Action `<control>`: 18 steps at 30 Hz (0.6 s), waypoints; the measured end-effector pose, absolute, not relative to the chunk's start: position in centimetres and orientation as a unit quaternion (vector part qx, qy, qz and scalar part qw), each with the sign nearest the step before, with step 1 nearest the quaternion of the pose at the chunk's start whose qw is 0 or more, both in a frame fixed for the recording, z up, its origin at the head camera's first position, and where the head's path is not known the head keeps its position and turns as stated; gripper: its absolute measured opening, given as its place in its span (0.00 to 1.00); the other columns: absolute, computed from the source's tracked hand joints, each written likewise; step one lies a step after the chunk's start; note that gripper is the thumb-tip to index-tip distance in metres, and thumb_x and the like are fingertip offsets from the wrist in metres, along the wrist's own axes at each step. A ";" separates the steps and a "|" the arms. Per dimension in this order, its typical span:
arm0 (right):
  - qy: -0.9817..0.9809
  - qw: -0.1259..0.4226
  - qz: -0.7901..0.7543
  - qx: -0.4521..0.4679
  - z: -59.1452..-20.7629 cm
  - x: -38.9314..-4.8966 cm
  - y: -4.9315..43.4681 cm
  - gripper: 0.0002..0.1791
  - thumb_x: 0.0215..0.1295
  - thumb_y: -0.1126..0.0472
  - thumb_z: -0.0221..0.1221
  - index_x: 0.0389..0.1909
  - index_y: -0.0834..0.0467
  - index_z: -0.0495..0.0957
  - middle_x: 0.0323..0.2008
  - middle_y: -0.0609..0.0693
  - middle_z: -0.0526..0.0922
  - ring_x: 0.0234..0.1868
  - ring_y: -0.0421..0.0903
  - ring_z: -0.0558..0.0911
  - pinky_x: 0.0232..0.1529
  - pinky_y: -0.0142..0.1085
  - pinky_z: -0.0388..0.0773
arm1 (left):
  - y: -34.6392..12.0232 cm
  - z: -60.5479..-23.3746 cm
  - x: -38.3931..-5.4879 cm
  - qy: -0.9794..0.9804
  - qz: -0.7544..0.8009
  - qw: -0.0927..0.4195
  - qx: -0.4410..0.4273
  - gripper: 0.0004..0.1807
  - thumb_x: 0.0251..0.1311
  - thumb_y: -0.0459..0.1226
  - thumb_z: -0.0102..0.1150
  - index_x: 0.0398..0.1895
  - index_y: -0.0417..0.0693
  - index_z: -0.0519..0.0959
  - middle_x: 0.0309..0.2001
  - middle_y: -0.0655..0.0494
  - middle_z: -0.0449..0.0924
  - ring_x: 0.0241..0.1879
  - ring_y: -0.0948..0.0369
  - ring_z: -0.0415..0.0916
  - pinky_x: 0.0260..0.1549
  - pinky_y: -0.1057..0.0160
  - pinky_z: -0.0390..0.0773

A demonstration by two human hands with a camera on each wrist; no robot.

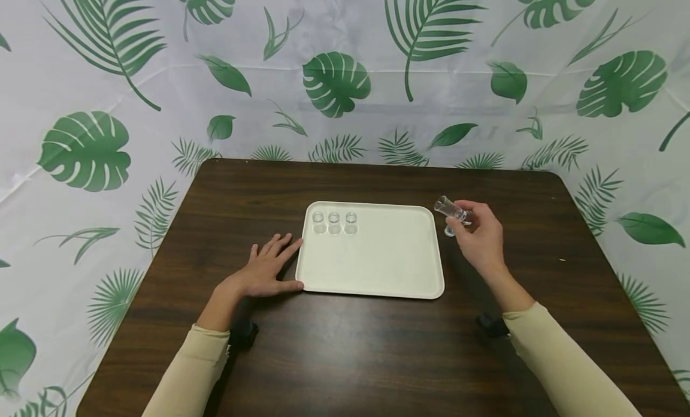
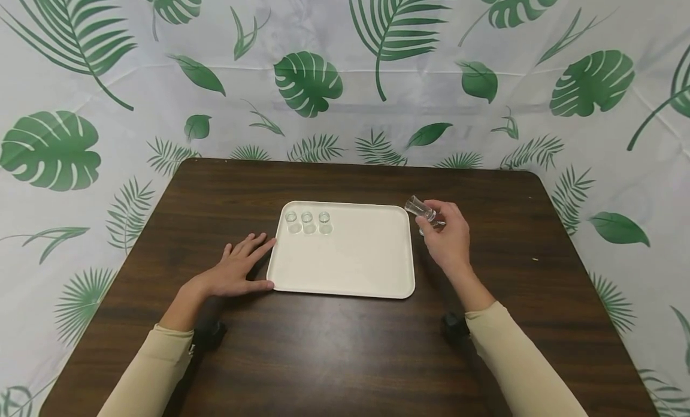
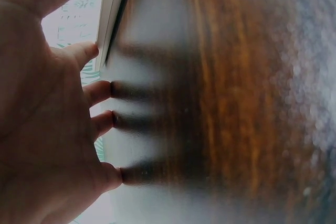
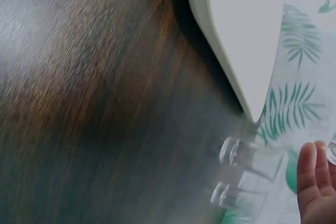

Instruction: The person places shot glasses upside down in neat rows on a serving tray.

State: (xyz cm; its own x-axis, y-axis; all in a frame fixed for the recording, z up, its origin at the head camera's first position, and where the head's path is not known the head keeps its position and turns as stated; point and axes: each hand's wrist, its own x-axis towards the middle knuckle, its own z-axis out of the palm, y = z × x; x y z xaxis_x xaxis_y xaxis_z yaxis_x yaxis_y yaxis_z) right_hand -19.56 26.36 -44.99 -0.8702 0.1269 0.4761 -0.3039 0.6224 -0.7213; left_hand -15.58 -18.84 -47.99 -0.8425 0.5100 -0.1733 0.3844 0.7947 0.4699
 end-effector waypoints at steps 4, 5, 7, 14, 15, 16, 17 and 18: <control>-0.875 0.230 0.416 0.096 -45.3 -19.8 25.4 0.18 0.55 0.70 0.70 0.48 0.64 0.82 0.39 0.56 0.80 0.35 0.46 0.79 0.30 0.23 0.72 | -18.8 -48.1 -15.6 0.936 0.213 0.148 0.238 0.53 0.57 0.64 0.59 0.80 0.54 0.48 0.78 0.42 0.42 0.75 0.41 0.34 0.62 0.27 0.34; -0.878 0.225 0.411 0.102 -45.4 -19.8 25.1 0.18 0.55 0.69 0.70 0.48 0.63 0.82 0.39 0.56 0.80 0.35 0.47 0.79 0.31 0.24 0.72 | -18.8 -48.1 -15.6 0.936 0.214 0.148 0.237 0.53 0.57 0.64 0.59 0.80 0.54 0.48 0.78 0.42 0.42 0.75 0.41 0.34 0.62 0.27 0.34; -0.881 0.216 0.405 0.111 -45.6 -19.9 24.5 0.18 0.55 0.69 0.70 0.48 0.63 0.83 0.38 0.56 0.81 0.35 0.49 0.80 0.31 0.26 0.73 | -18.8 -48.2 -15.6 0.936 0.214 0.150 0.237 0.53 0.57 0.64 0.59 0.80 0.54 0.48 0.78 0.42 0.42 0.76 0.41 0.34 0.62 0.27 0.34; -0.887 0.183 0.407 0.122 -46.0 -20.0 22.1 0.17 0.54 0.68 0.71 0.46 0.61 0.83 0.35 0.53 0.82 0.33 0.51 0.83 0.30 0.35 0.78 | -18.9 -48.4 -15.5 0.935 0.217 0.152 0.234 0.54 0.57 0.65 0.59 0.80 0.54 0.47 0.78 0.43 0.42 0.76 0.41 0.33 0.62 0.27 0.33; -0.887 0.177 0.409 0.122 -46.1 -20.1 21.8 0.17 0.54 0.67 0.72 0.46 0.61 0.83 0.36 0.53 0.82 0.34 0.50 0.83 0.30 0.35 0.79 | -18.9 -48.4 -15.5 0.935 0.217 0.152 0.234 0.54 0.57 0.65 0.59 0.80 0.54 0.47 0.78 0.43 0.41 0.76 0.42 0.33 0.62 0.27 0.33; -0.887 0.172 0.410 0.122 -46.2 -20.1 21.5 0.18 0.54 0.67 0.72 0.46 0.61 0.83 0.36 0.53 0.82 0.35 0.49 0.84 0.31 0.35 0.79 | -18.9 -48.4 -15.5 0.935 0.218 0.152 0.234 0.54 0.57 0.65 0.59 0.80 0.55 0.47 0.78 0.43 0.41 0.76 0.42 0.33 0.62 0.27 0.33; -0.887 0.166 0.413 0.122 -46.2 -20.1 21.2 0.18 0.54 0.67 0.72 0.46 0.61 0.83 0.36 0.53 0.82 0.35 0.49 0.84 0.31 0.35 0.79 | -18.9 -48.5 -15.5 0.935 0.218 0.152 0.234 0.54 0.57 0.65 0.59 0.80 0.55 0.47 0.78 0.43 0.41 0.76 0.42 0.33 0.62 0.27 0.33; -0.888 0.161 0.414 0.121 -46.3 -20.2 20.9 0.18 0.54 0.67 0.72 0.46 0.61 0.83 0.37 0.53 0.82 0.36 0.50 0.84 0.31 0.36 0.80 | -18.9 -48.5 -15.5 0.935 0.219 0.151 0.234 0.53 0.57 0.65 0.59 0.80 0.55 0.47 0.78 0.43 0.41 0.76 0.42 0.33 0.62 0.27 0.33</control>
State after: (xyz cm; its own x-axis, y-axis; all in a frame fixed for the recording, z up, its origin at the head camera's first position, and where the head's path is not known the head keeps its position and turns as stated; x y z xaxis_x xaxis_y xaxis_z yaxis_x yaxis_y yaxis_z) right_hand -20.20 20.88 -46.33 -0.9184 -0.0819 0.3870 -0.3490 0.6284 -0.6952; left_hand -15.48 -18.91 -48.47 -0.8446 0.5040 -0.1806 0.3714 0.7946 0.4804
